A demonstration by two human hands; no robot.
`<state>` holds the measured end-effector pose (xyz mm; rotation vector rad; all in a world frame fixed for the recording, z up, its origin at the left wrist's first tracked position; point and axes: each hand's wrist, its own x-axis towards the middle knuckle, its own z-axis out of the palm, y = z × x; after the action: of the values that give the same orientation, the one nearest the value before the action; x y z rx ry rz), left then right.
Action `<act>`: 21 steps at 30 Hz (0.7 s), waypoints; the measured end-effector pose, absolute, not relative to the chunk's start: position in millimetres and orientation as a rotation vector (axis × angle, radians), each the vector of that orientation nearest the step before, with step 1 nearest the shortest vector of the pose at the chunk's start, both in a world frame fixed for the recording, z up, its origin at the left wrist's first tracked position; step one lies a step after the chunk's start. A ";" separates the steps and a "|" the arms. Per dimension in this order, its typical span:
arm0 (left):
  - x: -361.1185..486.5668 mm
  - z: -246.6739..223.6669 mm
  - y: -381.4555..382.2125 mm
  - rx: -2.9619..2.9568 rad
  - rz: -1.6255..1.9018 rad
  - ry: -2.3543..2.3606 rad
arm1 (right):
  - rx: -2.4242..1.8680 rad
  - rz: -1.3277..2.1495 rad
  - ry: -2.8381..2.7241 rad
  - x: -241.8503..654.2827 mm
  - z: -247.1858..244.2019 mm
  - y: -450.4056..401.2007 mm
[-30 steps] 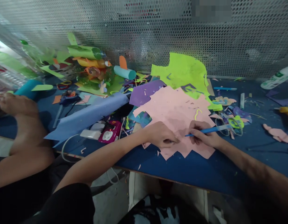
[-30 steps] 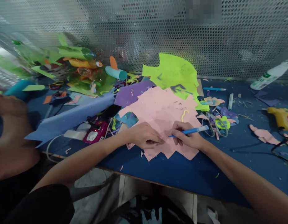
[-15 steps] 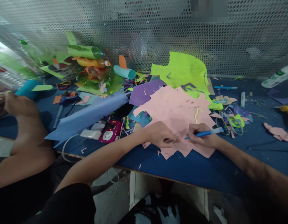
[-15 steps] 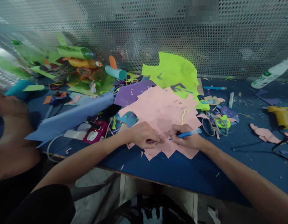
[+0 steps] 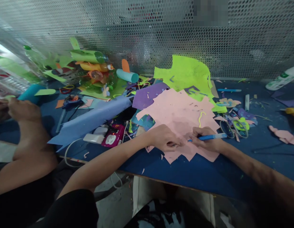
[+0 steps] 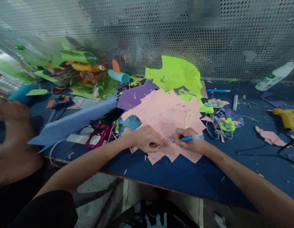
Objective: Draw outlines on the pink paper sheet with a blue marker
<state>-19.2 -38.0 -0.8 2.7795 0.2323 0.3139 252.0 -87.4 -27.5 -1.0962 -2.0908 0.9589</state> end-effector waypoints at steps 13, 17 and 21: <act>-19.1 2.7 -38.7 2.769 0.246 0.274 | -1.155 0.935 -2.077 249.6 -28.4 -88.3; -19.3 1.4 -38.8 2.763 0.252 0.284 | -1.158 0.851 -2.059 249.3 -28.8 -87.4; -19.1 1.5 -38.3 2.785 0.311 0.255 | -1.168 0.861 -2.074 248.7 -28.7 -87.4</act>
<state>-19.1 -38.3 1.5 2.7849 0.2552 0.3114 248.7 -87.4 -28.7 -1.1683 -2.0740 0.8607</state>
